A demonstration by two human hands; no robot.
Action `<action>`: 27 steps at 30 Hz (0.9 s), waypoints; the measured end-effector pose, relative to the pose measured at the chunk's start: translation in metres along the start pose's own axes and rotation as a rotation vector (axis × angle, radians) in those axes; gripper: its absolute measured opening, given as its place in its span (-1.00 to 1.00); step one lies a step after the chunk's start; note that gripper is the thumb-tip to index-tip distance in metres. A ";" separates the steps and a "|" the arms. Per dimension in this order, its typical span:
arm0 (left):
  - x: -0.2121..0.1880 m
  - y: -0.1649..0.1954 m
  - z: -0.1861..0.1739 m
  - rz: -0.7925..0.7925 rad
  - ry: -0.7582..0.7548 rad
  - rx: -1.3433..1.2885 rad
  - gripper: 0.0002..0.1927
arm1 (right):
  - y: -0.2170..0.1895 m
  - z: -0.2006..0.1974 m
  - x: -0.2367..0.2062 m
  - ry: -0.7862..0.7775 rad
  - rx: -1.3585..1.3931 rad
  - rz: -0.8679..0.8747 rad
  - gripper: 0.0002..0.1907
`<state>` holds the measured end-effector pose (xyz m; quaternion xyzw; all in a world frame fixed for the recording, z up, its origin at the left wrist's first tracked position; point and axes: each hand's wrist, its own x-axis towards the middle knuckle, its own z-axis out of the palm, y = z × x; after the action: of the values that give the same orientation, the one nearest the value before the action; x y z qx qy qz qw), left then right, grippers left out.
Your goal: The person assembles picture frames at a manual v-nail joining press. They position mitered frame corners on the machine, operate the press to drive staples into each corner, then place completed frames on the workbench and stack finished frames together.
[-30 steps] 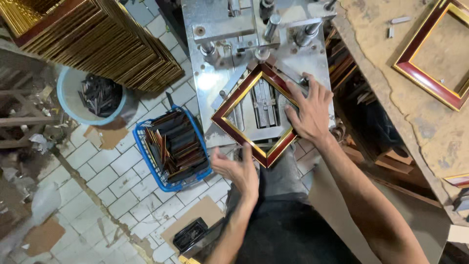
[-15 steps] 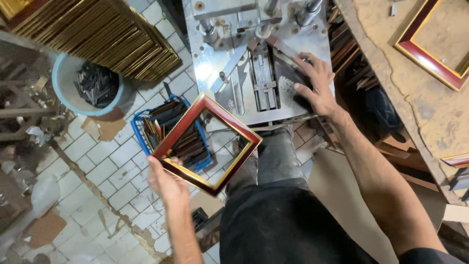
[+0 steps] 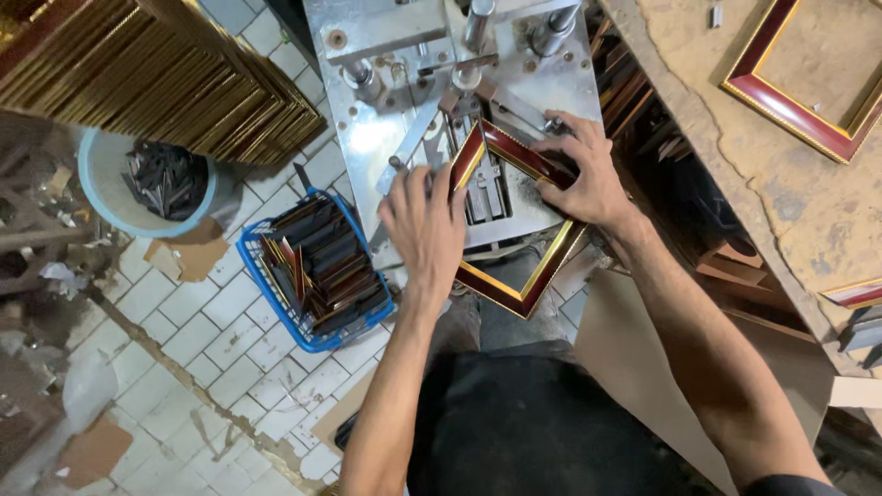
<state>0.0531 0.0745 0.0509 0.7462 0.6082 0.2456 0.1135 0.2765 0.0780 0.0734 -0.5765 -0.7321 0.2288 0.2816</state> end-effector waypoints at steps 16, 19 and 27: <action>0.016 -0.050 0.031 -0.033 0.113 -0.060 -0.79 | 0.005 0.028 0.034 0.217 -0.222 -0.064 -0.72; 0.027 -0.048 0.031 -0.028 0.073 -0.052 -0.74 | 0.002 0.023 0.045 0.233 -0.213 -0.065 -0.72; 0.010 -0.032 0.013 -0.107 0.225 0.006 -0.49 | -0.026 0.012 0.021 0.295 -0.227 -0.033 -0.55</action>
<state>0.0337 0.0938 0.0272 0.6806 0.6569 0.3197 0.0551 0.2463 0.0921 0.0848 -0.6198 -0.7132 0.0531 0.3229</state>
